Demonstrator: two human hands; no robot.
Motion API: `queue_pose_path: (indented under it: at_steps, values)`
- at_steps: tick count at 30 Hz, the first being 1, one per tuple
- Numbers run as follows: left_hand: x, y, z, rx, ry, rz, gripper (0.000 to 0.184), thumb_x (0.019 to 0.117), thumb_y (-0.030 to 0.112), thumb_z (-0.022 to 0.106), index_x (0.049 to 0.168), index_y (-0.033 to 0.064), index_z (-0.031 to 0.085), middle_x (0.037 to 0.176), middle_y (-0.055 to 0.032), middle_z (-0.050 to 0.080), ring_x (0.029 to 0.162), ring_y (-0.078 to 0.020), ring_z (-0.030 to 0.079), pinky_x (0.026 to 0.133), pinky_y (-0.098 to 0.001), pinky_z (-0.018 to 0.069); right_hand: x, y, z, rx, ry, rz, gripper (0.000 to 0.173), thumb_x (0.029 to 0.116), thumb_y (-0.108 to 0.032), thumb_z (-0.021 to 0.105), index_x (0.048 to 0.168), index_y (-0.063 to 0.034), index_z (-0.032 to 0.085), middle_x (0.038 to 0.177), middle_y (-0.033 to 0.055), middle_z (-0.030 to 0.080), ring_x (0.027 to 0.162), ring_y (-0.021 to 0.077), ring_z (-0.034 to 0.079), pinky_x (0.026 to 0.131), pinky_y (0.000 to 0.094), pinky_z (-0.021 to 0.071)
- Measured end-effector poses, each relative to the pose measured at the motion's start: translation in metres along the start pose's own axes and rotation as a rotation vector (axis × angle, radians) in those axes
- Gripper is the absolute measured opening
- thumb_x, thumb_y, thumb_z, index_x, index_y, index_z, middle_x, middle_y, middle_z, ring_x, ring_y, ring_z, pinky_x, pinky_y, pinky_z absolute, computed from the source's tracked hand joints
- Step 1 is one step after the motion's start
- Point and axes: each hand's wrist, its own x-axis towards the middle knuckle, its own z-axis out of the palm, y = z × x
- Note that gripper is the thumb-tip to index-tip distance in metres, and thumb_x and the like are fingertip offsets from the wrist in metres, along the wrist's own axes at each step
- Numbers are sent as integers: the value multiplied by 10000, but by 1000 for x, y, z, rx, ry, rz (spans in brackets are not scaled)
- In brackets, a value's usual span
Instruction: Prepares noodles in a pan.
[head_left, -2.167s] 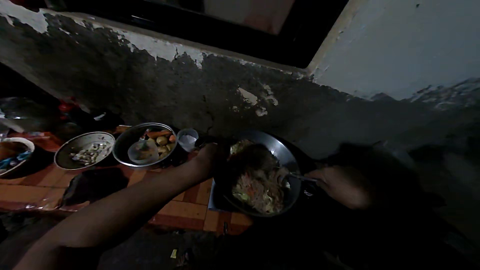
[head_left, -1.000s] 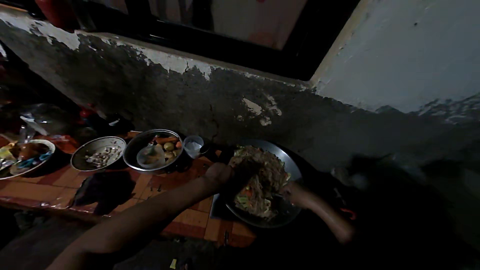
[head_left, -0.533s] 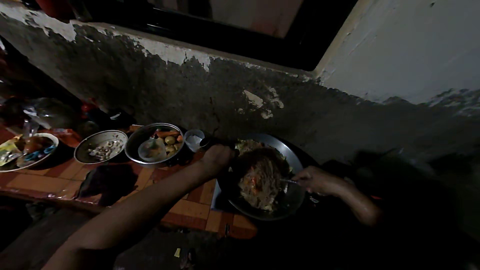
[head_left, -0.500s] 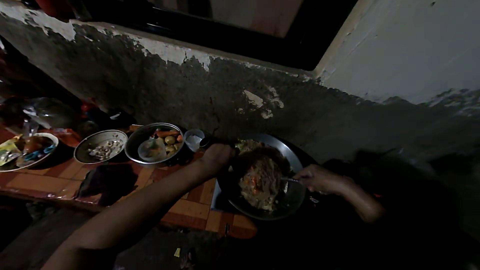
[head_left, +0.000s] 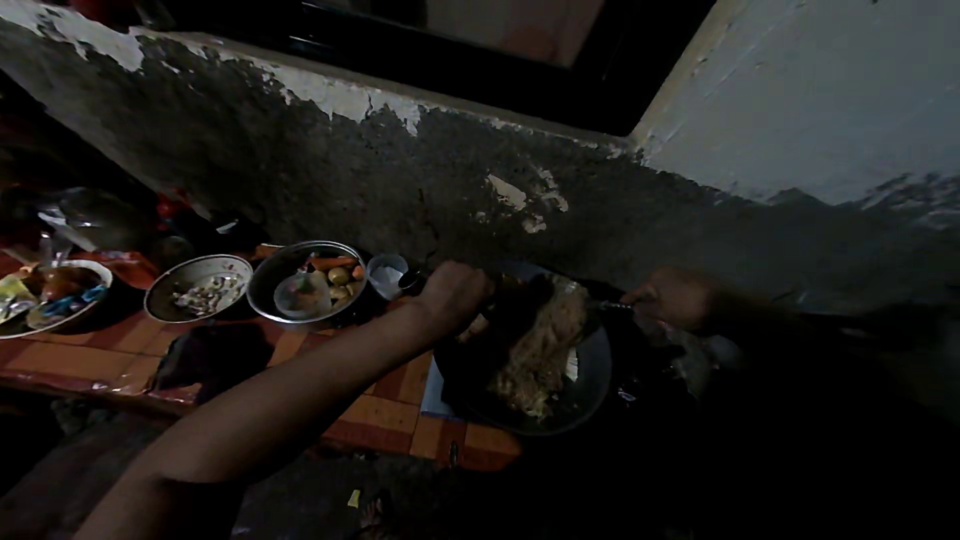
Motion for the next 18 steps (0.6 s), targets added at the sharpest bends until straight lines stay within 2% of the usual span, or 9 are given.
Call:
queue_pose_path:
  at_steps: [1,2,3,6,8,12,14,16,18]
  values:
    - [4,5,-15,16,-140,-44,87,883,19,681,895,95,723,749,-124,677,680,-336,679,595,-514,554,-1,-2,-1,-17,19,-10,272,1089,-135,506,1260,-24,685,868,141,669,733,214,617,726,404,525]
    - [12,15,-46,22,-411,-125,128,974,31,613,1049,65,711,894,-160,704,850,-370,705,737,-530,561,-5,-7,-2,-39,33,-11,272,1089,-142,507,1255,-31,691,922,160,683,804,261,643,772,453,528]
    - [19,20,-64,20,-555,-164,167,1008,39,578,1126,47,696,969,-181,710,937,-387,706,799,-534,557,-8,-11,-2,-71,47,-9,277,1085,-145,510,1269,-46,692,1014,187,702,919,321,673,837,512,532]
    - [20,19,-76,15,-599,-172,147,1020,59,573,1064,33,710,969,-188,715,939,-390,707,800,-534,554,-17,-25,6,-179,99,27,311,1076,-151,514,1345,-106,664,1181,204,701,1106,404,670,921,586,521]
    - [22,15,-80,-5,-648,-194,133,1009,57,594,1060,21,712,1005,-192,713,971,-394,700,829,-543,548,-18,-30,21,-215,150,45,314,1073,-117,508,1349,-122,658,1190,202,701,1113,409,670,923,583,518]
    - [29,-2,-78,-101,-742,-252,141,993,127,653,1088,42,713,1035,-178,709,1012,-380,684,868,-562,536,-15,-19,59,-126,507,0,290,1007,-26,598,1223,-147,750,1150,153,722,1023,381,699,859,569,547]
    - [35,-8,-74,-160,-783,-292,193,988,189,680,1108,42,714,1054,-182,706,1026,-383,678,868,-587,530,-19,-19,68,-8,613,-46,297,1003,-39,621,1247,-160,741,1183,159,708,1053,386,691,880,575,549]
    - [41,-14,-62,-169,-798,-297,220,963,238,712,1096,62,717,1048,-165,706,1012,-369,682,848,-596,538,-15,-23,84,114,699,-138,283,1009,-53,618,1253,-141,733,1148,190,701,1034,399,689,881,583,552]
    - [44,-22,-45,-160,-762,-267,177,945,238,717,1053,98,725,999,-133,709,963,-340,691,807,-583,553,-9,-28,103,180,680,-198,326,1039,-60,553,1319,-138,701,1167,204,686,1052,393,683,926,568,541]
